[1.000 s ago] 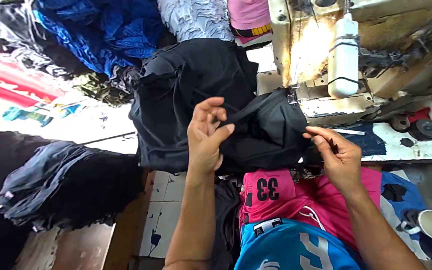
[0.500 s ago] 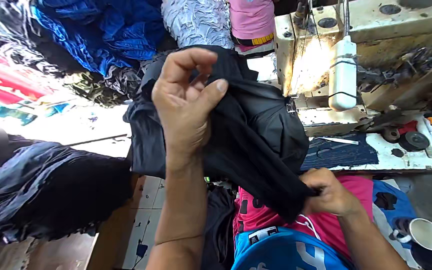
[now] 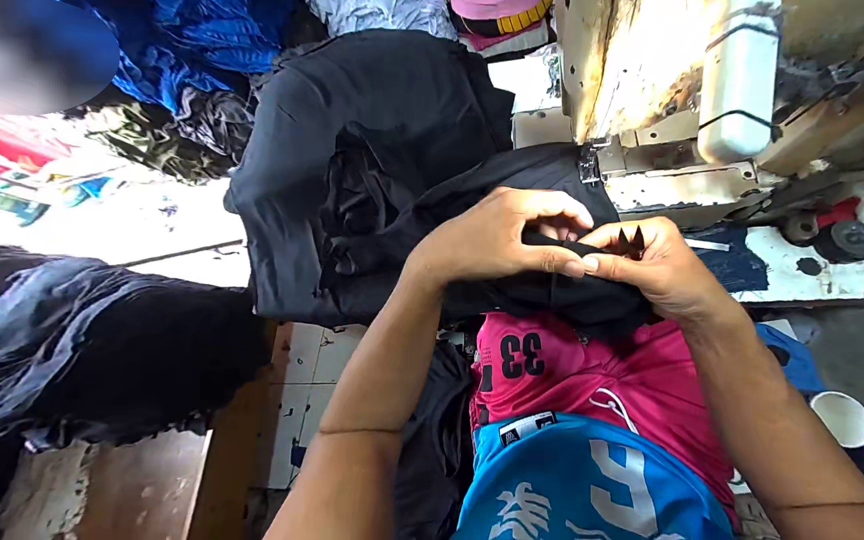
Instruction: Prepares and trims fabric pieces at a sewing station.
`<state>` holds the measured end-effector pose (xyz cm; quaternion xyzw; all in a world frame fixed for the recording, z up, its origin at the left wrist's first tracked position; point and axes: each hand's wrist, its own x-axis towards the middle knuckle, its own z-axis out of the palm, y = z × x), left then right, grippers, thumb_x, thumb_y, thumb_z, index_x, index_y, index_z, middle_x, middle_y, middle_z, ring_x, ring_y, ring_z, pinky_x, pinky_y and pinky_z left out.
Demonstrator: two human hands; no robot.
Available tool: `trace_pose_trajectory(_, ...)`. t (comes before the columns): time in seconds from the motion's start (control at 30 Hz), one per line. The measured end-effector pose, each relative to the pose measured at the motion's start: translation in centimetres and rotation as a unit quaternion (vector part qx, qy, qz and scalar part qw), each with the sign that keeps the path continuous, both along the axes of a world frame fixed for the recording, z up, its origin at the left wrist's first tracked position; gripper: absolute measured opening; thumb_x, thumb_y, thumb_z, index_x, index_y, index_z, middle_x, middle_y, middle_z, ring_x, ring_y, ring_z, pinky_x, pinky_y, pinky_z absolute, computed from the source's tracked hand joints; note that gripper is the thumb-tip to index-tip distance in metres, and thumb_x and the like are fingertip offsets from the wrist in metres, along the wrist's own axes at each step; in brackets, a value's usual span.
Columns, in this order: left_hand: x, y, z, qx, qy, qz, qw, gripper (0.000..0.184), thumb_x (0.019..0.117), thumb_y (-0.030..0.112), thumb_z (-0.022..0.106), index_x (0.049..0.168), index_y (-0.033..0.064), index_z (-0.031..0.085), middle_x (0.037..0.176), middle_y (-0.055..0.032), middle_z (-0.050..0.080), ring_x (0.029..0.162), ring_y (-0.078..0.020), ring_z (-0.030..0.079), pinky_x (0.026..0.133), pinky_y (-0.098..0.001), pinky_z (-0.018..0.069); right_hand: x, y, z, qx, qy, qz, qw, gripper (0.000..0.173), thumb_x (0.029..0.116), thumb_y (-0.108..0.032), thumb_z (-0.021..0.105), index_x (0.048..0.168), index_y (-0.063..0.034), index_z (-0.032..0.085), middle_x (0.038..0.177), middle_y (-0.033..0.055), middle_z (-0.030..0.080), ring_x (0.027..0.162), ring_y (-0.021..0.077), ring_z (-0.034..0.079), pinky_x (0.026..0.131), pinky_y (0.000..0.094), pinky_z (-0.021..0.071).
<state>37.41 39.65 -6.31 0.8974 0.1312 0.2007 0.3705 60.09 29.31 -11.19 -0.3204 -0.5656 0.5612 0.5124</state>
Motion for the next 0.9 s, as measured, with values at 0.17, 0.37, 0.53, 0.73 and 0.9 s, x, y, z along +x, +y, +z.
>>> trace_pose_trajectory(0.17, -1.4, 1.0, 0.9, -0.037, 0.07, 0.001, 0.997, 0.02, 0.0891, 0.026, 0.079, 0.09, 0.0111, 0.066, 0.073, 0.0041, 0.059, 0.062, -0.0046, 0.053, 0.053, -0.0213, 0.0425, 2.3, -0.3, 1.0, 0.069, -0.113, -0.043, 0.99, 0.012, 0.0883, -0.002, 0.075, 0.099, -0.0039, 0.069, 0.076, 0.0023, 0.063, 0.06, 0.0082, 0.055, 0.052, 0.02, 0.0469)
trace_pose_trajectory(0.37, -3.0, -1.8, 1.4, -0.047, 0.053, 0.067, 0.995, 0.008, 0.0938, 0.006, 0.065, 0.1, 0.0098, 0.062, 0.085, 0.0015, 0.067, 0.07, -0.0063, 0.062, 0.059, -0.0228, 0.0527, 2.1, -1.3, 0.0, 0.107, -0.121, -0.094, 0.982, 0.019, 0.0869, 0.005, 0.069, 0.099, -0.0071, 0.061, 0.078, 0.0024, 0.058, 0.058, 0.0082, 0.051, 0.049, 0.0199, 0.0426)
trace_pose_trajectory(0.53, -3.6, -3.0, 0.4, -0.029, -0.016, 0.09, 0.995, 0.018, 0.0922, -0.001, 0.056, 0.093, 0.0069, 0.072, 0.106, -0.003, 0.074, 0.098, -0.012, 0.072, 0.083, -0.031, 0.0621, 1.2, -2.6, 0.4, 0.135, -0.107, -0.144, 0.975, 0.019, 0.0878, 0.01, 0.062, 0.1, -0.0026, 0.071, 0.09, 0.0042, 0.07, 0.069, 0.0087, 0.063, 0.059, 0.0222, 0.0538)
trace_pose_trajectory(0.73, -2.8, -4.3, 0.2, -0.015, -0.094, 0.132, 0.987, 0.013, 0.0943, 0.018, 0.072, 0.089, 0.0058, 0.075, 0.101, -0.0035, 0.071, 0.087, -0.0113, 0.068, 0.072, -0.0269, 0.0591, 0.5, -3.9, 1.7, 0.243, -0.197, -0.179, 0.933, 0.021, 0.0879, 0.01, 0.058, 0.096, 0.0004, 0.074, 0.101, 0.0084, 0.073, 0.093, 0.0127, 0.071, 0.081, 0.028, 0.0615)
trace_pose_trajectory(0.9, -2.5, -5.3, 2.1, 0.076, 0.015, 0.139, 0.987, 0.026, 0.0931, 0.029, 0.077, 0.111, 0.012, 0.068, 0.084, 0.003, 0.064, 0.07, -0.0072, 0.059, 0.062, -0.0255, 0.0529, -0.5, -4.5, 2.0, 0.379, -0.289, -0.156, 0.865, 0.016, 0.0896, 0.0, 0.062, 0.097, -0.0009, 0.076, 0.105, 0.0128, 0.073, 0.098, 0.0174, 0.071, 0.083, 0.0318, 0.0615)
